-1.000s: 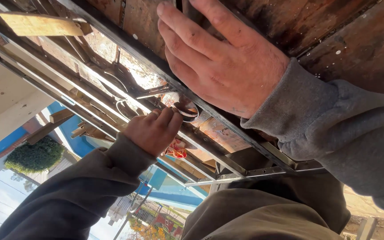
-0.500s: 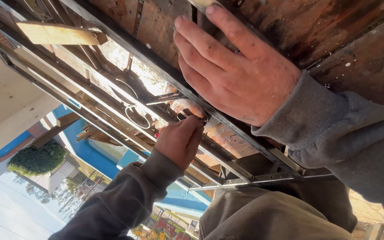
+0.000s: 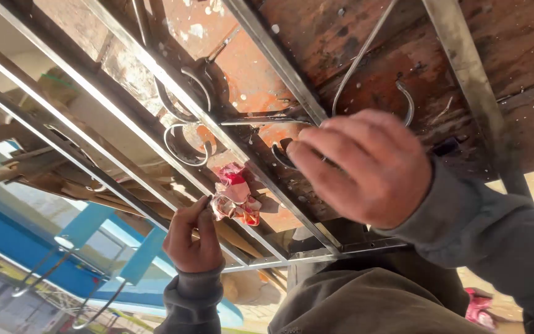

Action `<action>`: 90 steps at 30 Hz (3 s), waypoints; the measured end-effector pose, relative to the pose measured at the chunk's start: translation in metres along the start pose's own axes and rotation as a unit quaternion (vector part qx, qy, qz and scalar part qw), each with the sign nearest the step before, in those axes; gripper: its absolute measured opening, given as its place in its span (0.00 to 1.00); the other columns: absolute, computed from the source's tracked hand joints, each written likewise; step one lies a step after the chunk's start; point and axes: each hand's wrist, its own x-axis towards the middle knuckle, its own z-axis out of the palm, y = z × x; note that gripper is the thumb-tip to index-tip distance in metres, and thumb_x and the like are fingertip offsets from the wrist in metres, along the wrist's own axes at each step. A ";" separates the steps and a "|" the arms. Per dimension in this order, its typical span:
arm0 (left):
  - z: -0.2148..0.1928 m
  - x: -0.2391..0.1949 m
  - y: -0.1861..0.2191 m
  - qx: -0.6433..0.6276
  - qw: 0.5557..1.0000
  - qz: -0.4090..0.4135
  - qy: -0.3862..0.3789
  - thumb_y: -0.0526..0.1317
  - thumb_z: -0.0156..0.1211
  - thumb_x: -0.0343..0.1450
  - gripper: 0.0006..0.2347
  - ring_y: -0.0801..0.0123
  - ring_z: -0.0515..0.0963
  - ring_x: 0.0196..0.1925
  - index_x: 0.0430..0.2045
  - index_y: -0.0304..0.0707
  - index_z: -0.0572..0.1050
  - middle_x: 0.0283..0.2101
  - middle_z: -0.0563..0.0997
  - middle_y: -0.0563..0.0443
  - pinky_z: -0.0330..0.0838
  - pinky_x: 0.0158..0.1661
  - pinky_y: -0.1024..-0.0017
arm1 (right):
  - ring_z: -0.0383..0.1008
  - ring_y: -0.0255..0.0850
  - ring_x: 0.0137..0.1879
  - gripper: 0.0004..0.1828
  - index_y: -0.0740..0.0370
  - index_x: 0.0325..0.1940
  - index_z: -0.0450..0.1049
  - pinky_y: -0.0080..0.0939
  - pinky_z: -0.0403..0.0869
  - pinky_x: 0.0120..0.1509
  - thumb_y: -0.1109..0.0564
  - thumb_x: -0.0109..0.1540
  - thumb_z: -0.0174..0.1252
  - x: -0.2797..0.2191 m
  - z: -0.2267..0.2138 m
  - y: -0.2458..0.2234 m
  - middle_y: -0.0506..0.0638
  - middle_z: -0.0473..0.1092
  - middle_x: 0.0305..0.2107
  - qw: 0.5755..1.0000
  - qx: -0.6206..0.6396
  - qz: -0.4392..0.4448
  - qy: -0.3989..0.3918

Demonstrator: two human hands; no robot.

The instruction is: Cleaning and fitting decorative metal scrollwork components into a metal gate frame on a workbench.

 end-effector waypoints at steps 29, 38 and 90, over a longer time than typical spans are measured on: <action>0.036 -0.077 -0.105 -0.485 0.830 -0.237 0.140 0.26 0.53 0.78 0.05 0.74 0.76 0.29 0.46 0.26 0.73 0.39 0.78 0.42 0.71 0.32 0.81 | 0.79 0.51 0.49 0.15 0.63 0.55 0.75 0.44 0.77 0.46 0.65 0.65 0.67 -0.010 0.116 -0.122 0.55 0.75 0.49 0.924 -0.063 0.369 -0.077; 0.032 -0.089 -0.095 -0.483 0.828 -0.229 0.167 0.27 0.55 0.78 0.04 0.74 0.77 0.29 0.45 0.27 0.74 0.38 0.78 0.42 0.73 0.32 0.81 | 0.76 0.43 0.52 0.11 0.59 0.43 0.76 0.42 0.75 0.59 0.57 0.57 0.59 0.115 0.048 -0.004 0.49 0.75 0.43 0.811 -0.036 -0.400 -0.425; 0.059 0.110 0.091 0.344 0.841 0.286 -0.305 0.34 0.58 0.71 0.08 0.66 0.81 0.34 0.40 0.30 0.79 0.42 0.79 0.47 0.71 0.28 0.71 | 0.74 0.39 0.24 0.16 0.75 0.44 0.73 0.35 0.74 0.31 0.59 0.57 0.62 -0.176 -0.121 0.233 0.53 0.71 0.22 0.880 0.318 0.190 -0.296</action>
